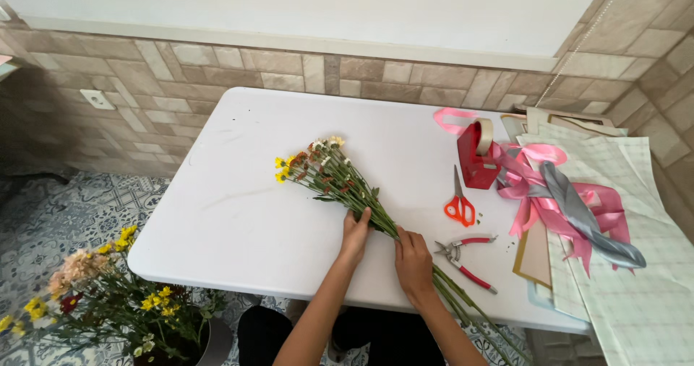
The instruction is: The person wraps flowers in paper and secures them with a ribbon. The person uses scissors and a tape dispenser to prepare the materials, then places the flowers onto a sheet of paper and folds it around them. The person finishes by tying a silver ribbon around the base of the bouquet.
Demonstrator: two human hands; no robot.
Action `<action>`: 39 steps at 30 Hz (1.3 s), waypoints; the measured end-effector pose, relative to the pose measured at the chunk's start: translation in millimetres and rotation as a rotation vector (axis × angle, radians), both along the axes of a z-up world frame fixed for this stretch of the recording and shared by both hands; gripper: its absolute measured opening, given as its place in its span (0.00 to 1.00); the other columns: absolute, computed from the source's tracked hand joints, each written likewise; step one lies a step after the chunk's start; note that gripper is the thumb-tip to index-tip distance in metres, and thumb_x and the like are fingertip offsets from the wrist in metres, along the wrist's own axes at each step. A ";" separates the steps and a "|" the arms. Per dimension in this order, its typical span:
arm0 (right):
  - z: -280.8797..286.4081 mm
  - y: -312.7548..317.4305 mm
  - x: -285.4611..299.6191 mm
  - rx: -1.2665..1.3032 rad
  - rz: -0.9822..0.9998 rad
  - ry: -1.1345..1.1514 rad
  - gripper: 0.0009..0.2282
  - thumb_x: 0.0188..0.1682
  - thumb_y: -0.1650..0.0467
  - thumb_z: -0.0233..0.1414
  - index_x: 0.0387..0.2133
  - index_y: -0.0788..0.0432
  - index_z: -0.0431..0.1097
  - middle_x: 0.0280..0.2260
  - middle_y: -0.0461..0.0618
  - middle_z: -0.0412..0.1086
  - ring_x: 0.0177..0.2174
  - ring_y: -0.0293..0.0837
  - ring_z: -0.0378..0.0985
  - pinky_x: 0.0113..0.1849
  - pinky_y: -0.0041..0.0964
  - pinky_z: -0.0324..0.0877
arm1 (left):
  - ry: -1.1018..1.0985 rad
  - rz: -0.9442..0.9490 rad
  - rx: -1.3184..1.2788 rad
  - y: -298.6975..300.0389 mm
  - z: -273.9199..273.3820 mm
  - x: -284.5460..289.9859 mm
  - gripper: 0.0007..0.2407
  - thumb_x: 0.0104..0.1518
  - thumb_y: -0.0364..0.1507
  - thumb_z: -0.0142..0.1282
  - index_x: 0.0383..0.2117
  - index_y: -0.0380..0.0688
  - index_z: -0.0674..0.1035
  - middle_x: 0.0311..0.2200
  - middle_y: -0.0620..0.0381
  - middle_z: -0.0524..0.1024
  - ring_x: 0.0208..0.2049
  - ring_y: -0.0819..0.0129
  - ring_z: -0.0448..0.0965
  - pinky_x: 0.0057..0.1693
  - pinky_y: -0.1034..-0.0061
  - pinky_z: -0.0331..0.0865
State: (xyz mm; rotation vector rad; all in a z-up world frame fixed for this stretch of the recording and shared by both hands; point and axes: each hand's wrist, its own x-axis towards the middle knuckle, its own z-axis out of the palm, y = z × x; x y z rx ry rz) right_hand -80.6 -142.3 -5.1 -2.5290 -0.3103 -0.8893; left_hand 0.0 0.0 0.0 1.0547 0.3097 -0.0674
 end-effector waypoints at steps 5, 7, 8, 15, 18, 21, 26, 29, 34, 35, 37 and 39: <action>-15.5 2.4 5.6 0.003 -0.071 0.044 0.17 0.50 0.75 0.54 0.55 0.60 0.71 0.37 0.52 0.72 0.39 0.49 0.75 0.36 0.44 0.74 | -0.020 -0.111 0.514 22.8 -4.1 16.9 0.20 0.55 0.45 0.57 0.44 0.43 0.76 0.39 0.54 0.80 0.40 0.64 0.80 0.42 0.69 0.75; -13.2 2.0 4.8 0.017 -0.073 0.038 0.17 0.50 0.76 0.54 0.54 0.61 0.71 0.36 0.52 0.73 0.38 0.49 0.74 0.35 0.43 0.74 | -0.005 -0.202 0.886 38.5 8.8 12.8 0.25 0.51 0.55 0.57 0.32 0.43 0.80 0.29 0.55 0.81 0.32 0.64 0.80 0.39 0.69 0.71; -11.9 1.7 4.9 0.070 -0.048 0.071 0.17 0.50 0.76 0.54 0.54 0.62 0.71 0.39 0.54 0.73 0.40 0.50 0.75 0.39 0.44 0.73 | -0.008 -0.194 1.126 44.8 11.4 10.2 0.28 0.52 0.59 0.54 0.24 0.41 0.74 0.25 0.50 0.77 0.29 0.54 0.78 0.36 0.60 0.67; 62.4 -64.1 -11.4 0.357 -0.110 0.262 0.15 0.48 0.66 0.63 0.47 0.58 0.77 0.44 0.57 0.75 0.50 0.53 0.77 0.52 0.45 0.71 | -0.188 -0.217 1.552 16.2 68.3 -30.5 0.23 0.60 0.50 0.54 0.19 0.44 0.83 0.19 0.44 0.78 0.29 0.39 0.84 0.35 0.55 0.77; 81.2 -146.5 -17.0 0.307 -0.282 0.170 0.11 0.48 0.70 0.61 0.45 0.56 0.78 0.42 0.55 0.75 0.47 0.57 0.77 0.49 0.50 0.72 | -0.409 -0.368 1.386 -32.8 86.5 -29.2 0.14 0.63 0.41 0.55 0.31 0.45 0.85 0.20 0.52 0.81 0.26 0.51 0.85 0.34 0.62 0.77; 77.3 -234.7 -31.0 0.237 -0.449 0.093 0.10 0.48 0.73 0.60 0.42 0.59 0.78 0.40 0.56 0.75 0.46 0.58 0.77 0.48 0.50 0.72 | -0.713 -0.511 1.302 -108.6 59.4 -9.5 0.10 0.62 0.38 0.56 0.30 0.48 0.84 0.16 0.57 0.78 0.23 0.55 0.83 0.31 0.64 0.76; 56.7 -331.3 -73.9 0.180 -0.617 0.077 0.11 0.47 0.75 0.60 0.43 0.62 0.79 0.39 0.56 0.76 0.46 0.56 0.76 0.48 0.48 0.72 | -1.101 -0.721 1.171 -233.0 70.9 -6.9 0.07 0.59 0.29 0.56 0.36 0.39 0.82 0.25 0.46 0.79 0.33 0.47 0.83 0.37 0.55 0.78; 48.9 -357.7 -101.1 0.191 -0.687 0.125 0.12 0.48 0.73 0.61 0.45 0.61 0.79 0.41 0.55 0.75 0.48 0.53 0.75 0.49 0.45 0.72 | -1.327 -0.712 1.170 -322.4 44.8 7.4 0.10 0.57 0.30 0.58 0.42 0.44 0.81 0.34 0.50 0.78 0.39 0.52 0.81 0.41 0.60 0.78; 46.4 -368.4 -131.7 0.225 -0.761 0.189 0.15 0.47 0.69 0.62 0.47 0.62 0.78 0.47 0.60 0.74 0.53 0.58 0.72 0.52 0.47 0.71 | -1.625 -0.637 1.181 -412.9 53.1 -3.0 0.19 0.55 0.35 0.59 0.53 0.48 0.77 0.51 0.48 0.74 0.52 0.51 0.74 0.50 0.57 0.71; 45.5 -370.0 -135.1 0.238 -0.751 0.213 0.16 0.47 0.68 0.62 0.47 0.63 0.77 0.49 0.63 0.72 0.55 0.60 0.71 0.53 0.49 0.70 | -1.647 -0.638 1.196 -423.9 58.1 -7.8 0.19 0.57 0.35 0.59 0.55 0.49 0.77 0.53 0.48 0.73 0.54 0.50 0.74 0.52 0.57 0.70; 42.8 -372.4 -142.0 0.248 -0.762 0.227 0.17 0.48 0.68 0.61 0.48 0.65 0.76 0.51 0.65 0.71 0.56 0.62 0.70 0.55 0.50 0.70 | -1.689 -0.642 1.193 -447.0 57.4 -16.5 0.19 0.58 0.36 0.58 0.56 0.51 0.76 0.56 0.48 0.73 0.56 0.49 0.73 0.55 0.57 0.69; 39.2 -374.0 -146.8 0.243 -0.735 0.237 0.19 0.46 0.64 0.62 0.48 0.64 0.76 0.51 0.67 0.71 0.56 0.63 0.70 0.56 0.51 0.69 | -1.679 -0.615 1.263 -471.0 46.1 -22.9 0.19 0.57 0.34 0.60 0.57 0.55 0.77 0.60 0.51 0.72 0.64 0.48 0.69 0.62 0.52 0.64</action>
